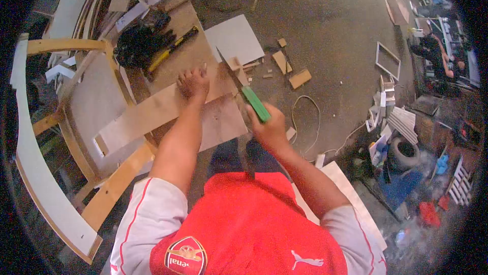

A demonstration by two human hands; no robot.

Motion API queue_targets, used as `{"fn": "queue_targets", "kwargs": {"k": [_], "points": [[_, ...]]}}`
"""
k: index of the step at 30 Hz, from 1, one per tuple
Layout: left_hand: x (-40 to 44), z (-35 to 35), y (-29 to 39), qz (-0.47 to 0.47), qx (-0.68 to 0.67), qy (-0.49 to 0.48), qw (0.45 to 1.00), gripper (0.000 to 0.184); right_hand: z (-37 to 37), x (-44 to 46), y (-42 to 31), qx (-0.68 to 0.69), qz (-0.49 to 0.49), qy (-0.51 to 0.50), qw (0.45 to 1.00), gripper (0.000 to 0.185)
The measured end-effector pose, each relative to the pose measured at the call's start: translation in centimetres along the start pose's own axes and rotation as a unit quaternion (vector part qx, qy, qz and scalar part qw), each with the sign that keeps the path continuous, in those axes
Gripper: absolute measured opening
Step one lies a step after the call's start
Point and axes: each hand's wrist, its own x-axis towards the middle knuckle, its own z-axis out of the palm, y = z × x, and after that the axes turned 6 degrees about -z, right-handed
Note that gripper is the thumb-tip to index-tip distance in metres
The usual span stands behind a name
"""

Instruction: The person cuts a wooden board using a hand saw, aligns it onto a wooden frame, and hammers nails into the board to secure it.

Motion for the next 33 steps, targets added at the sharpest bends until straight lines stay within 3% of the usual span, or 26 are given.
{"fn": "queue_targets", "kwargs": {"k": [4, 7, 10, 11, 13, 15, 17, 18, 21, 25, 30, 32, 33], "points": [[1.1, -0.6, 0.5, -0.003, 0.001, -0.016, 1.000, 0.028, 4.6, 6.0, 1.6, -0.025, 0.052, -0.025, 0.998, 0.028], [1.1, -0.9, 0.5, -0.006, -0.008, -0.028, 1.000, 0.027, 0.3, 2.3, -1.2, 0.017, 0.007, -0.030, 0.999, 0.029], [0.4, -0.1, 0.0, -0.007, -0.014, -0.033, 0.999, 0.028, -1.7, -2.6, -0.4, 0.062, 0.072, 0.009, 0.995, 0.027], [0.7, 0.9, -0.1, -0.007, -0.013, -0.022, 1.000, 0.029, -0.4, -1.4, 0.7, 0.041, 0.030, 0.026, 0.998, 0.029], [-2.1, 0.7, -0.9, -0.008, -0.004, -0.047, 0.999, 0.030, 2.3, 2.6, 1.3, 0.034, 0.067, -0.006, 0.997, 0.030], [0.2, -0.1, -0.1, -0.021, -0.009, -0.046, 0.999, 0.031, 3.0, 4.7, 1.8, 0.040, 0.097, -0.040, 0.994, 0.031], [-2.9, 0.3, -0.5, -0.013, -0.002, -0.076, 0.997, 0.033, 1.1, 0.2, 1.3, -0.002, 0.078, -0.043, 0.996, 0.031], [-0.5, 0.7, 0.0, -0.015, -0.004, -0.057, 0.998, 0.035, 1.0, 1.1, 1.3, -0.016, 0.034, -0.037, 0.999, 0.031], [-0.6, -0.6, 0.2, -0.006, -0.010, -0.081, 0.997, 0.041, -2.5, -2.6, -2.8, 0.045, 0.080, -0.002, 0.996, 0.032], [-1.8, 0.3, 0.0, -0.013, 0.009, -0.059, 0.998, 0.044, 1.1, 0.3, 1.2, 0.014, 0.096, -0.024, 0.995, 0.034], [-0.5, -1.0, 0.9, -0.045, -0.055, -0.044, 0.997, 0.039, 0.0, 1.9, 1.9, 0.029, 0.073, -0.034, 0.996, 0.035], [-0.8, 0.4, -0.8, 0.015, -0.080, -0.019, 0.996, 0.038, 0.4, 1.1, 1.5, 0.044, 0.075, -0.039, 0.995, 0.035], [-0.1, 1.3, -1.9, -0.010, -0.122, 0.015, 0.992, 0.038, 0.5, 0.7, 0.5, 0.044, 0.070, -0.036, 0.996, 0.035]]}}
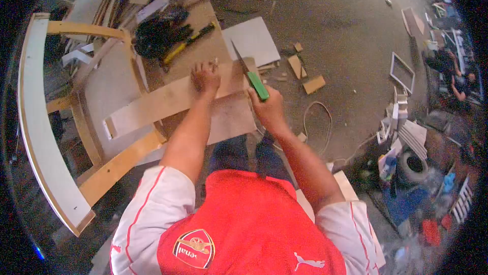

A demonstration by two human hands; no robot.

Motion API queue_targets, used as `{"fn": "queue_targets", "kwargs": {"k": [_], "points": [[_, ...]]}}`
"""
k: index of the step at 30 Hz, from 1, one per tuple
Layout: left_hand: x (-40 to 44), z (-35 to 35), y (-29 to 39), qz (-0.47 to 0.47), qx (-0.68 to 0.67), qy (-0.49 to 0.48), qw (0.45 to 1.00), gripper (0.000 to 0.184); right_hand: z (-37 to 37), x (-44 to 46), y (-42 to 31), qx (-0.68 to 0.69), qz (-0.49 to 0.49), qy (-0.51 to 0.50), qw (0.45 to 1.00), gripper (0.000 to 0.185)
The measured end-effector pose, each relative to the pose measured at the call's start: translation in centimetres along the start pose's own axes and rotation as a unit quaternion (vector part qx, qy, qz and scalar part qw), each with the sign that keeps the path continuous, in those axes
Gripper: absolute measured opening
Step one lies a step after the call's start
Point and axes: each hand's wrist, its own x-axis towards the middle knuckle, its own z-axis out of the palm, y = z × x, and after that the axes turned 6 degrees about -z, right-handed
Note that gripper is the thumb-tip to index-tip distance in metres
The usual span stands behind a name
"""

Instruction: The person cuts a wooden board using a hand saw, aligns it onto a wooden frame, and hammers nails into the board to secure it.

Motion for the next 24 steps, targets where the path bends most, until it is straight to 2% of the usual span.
{"fn": "queue_targets", "kwargs": {"k": [1, 2, 3, 4, 6, 8, 10, 12, 13, 15, 18, 21, 24], "points": [[0.7, 0.7, -1.3, -0.018, -0.043, 0.037, 0.998, 0.037, 0.4, 0.2, -0.7, -0.001, -0.011, 0.003, 1.000, 0.035], [1.7, 1.5, -2.9, -0.087, -0.116, 0.095, 0.985, 0.037, 0.8, 0.3, -0.8, 0.003, -0.012, 0.006, 1.000, 0.035], [2.8, 1.6, -4.3, -0.152, -0.188, 0.148, 0.959, 0.036, 1.0, 0.3, -0.4, 0.006, -0.010, 0.010, 1.000, 0.035], [5.2, -2.0, -4.4, -0.186, -0.263, 0.220, 0.921, 0.039, 1.2, 0.3, -0.2, 0.007, -0.004, 0.012, 1.000, 0.035], [10.6, -2.6, -9.6, -0.276, -0.243, 0.326, 0.871, 0.037, 1.4, 0.3, -0.1, -0.003, 0.002, 0.019, 1.000, 0.034], [16.0, -5.9, -13.0, -0.421, -0.272, 0.245, 0.830, 0.040, 1.4, 0.1, -0.2, -0.019, 0.020, 0.012, 1.000, 0.034], [20.8, -5.5, -17.2, -0.481, -0.314, 0.215, 0.790, 0.044, 1.5, 0.4, -0.9, -0.039, 0.038, 0.004, 0.998, 0.032], [25.1, -3.2, -21.6, -0.555, -0.424, 0.198, 0.688, 0.048, 1.4, 0.6, -1.3, -0.047, 0.031, 0.013, 0.998, 0.030], [26.9, -1.5, -24.1, -0.590, -0.507, 0.195, 0.597, 0.049, 1.5, 0.6, -1.5, -0.050, 0.028, 0.017, 0.998, 0.029], [28.3, 0.0, -25.7, -0.586, -0.577, 0.167, 0.543, 0.050, 1.8, 0.5, -1.1, -0.023, 0.029, 0.028, 0.999, 0.029], [29.6, 1.1, -26.7, -0.510, -0.516, 0.125, 0.677, 0.046, 2.2, 1.0, -1.1, -0.014, 0.032, 0.036, 0.999, 0.029], [29.0, -3.7, -21.2, -0.469, -0.350, 0.124, 0.801, 0.038, 2.1, 1.2, -1.9, -0.019, 0.054, 0.024, 0.998, 0.027], [28.6, -8.2, -17.6, -0.402, -0.205, 0.131, 0.883, 0.034, 2.2, 1.1, -1.8, -0.025, 0.054, 0.024, 0.998, 0.026]]}}
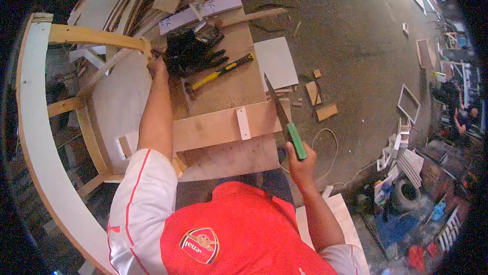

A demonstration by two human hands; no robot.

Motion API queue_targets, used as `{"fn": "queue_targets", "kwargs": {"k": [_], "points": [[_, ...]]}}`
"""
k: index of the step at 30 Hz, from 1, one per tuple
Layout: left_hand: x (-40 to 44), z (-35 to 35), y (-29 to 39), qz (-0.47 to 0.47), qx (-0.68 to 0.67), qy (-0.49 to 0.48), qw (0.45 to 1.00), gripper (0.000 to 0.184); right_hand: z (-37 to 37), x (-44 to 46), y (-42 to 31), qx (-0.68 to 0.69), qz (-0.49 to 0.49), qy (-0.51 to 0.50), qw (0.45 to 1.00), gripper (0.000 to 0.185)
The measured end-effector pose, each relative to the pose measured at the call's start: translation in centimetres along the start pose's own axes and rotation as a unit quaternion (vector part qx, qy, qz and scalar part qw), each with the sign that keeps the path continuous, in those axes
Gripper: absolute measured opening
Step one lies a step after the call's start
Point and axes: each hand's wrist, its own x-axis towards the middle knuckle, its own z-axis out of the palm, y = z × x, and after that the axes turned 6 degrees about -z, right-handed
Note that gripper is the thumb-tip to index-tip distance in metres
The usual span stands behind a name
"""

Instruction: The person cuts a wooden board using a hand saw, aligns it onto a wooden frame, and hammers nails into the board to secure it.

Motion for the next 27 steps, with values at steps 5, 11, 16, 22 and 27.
{"fn": "queue_targets", "kwargs": {"k": [5, 11, 16, 22, 27], "points": [[4.6, -0.6, -3.0, 0.077, -0.178, 0.068, 0.979, 0.038, -0.1, -0.1, -0.5, 0.019, 0.034, -0.004, 0.999, 0.029], [14.1, -6.3, -9.8, -0.267, -0.377, -0.058, 0.885, 0.036, 0.3, 0.0, 0.6, 0.050, 0.053, -0.001, 0.997, 0.034], [24.3, -7.6, -21.3, -0.302, -0.417, -0.056, 0.855, 0.031, -0.4, -0.1, -0.9, -0.008, 0.083, -0.015, 0.996, 0.034], [22.7, -11.3, -21.9, -0.235, -0.376, -0.030, 0.896, 0.030, -0.5, 0.1, -1.5, 0.001, 0.057, -0.015, 0.998, 0.035], [7.5, -11.6, -9.7, -0.122, -0.155, 0.219, 0.956, 0.030, -0.7, 0.3, -0.4, -0.014, 0.008, -0.013, 1.000, 0.029]]}}
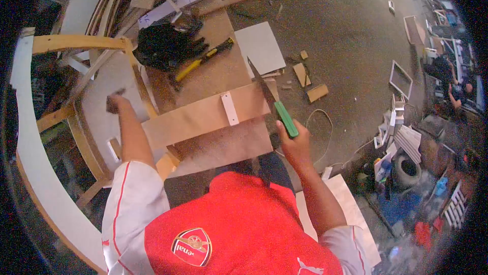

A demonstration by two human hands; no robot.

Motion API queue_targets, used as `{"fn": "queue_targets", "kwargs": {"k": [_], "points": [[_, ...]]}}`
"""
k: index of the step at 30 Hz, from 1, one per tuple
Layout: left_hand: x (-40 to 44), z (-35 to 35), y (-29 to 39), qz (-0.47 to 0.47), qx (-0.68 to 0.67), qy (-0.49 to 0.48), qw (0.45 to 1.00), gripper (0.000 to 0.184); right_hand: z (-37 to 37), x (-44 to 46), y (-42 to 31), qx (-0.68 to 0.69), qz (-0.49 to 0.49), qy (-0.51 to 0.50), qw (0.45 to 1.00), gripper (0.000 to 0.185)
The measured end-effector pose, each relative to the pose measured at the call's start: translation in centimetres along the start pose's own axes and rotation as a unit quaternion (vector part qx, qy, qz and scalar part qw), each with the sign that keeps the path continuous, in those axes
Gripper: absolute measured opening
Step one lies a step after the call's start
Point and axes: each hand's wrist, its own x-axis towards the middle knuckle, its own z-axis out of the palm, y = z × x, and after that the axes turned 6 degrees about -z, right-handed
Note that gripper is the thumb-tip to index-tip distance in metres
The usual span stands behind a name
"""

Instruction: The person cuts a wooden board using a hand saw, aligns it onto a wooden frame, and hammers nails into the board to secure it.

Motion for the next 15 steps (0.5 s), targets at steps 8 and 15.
{"fn": "queue_targets", "kwargs": {"k": [8, 15], "points": [[-34.6, -8.7, -6.8, 0.607, 0.172, -0.424, 0.650, 0.048, -0.7, 1.5, -0.4, -0.039, -0.066, 0.021, 0.997, 0.034], [-40.2, -7.4, -9.8, 0.554, 0.379, -0.378, 0.638, 0.048, 0.7, 3.6, 1.3, -0.031, -0.108, 0.046, 0.993, 0.031]]}}
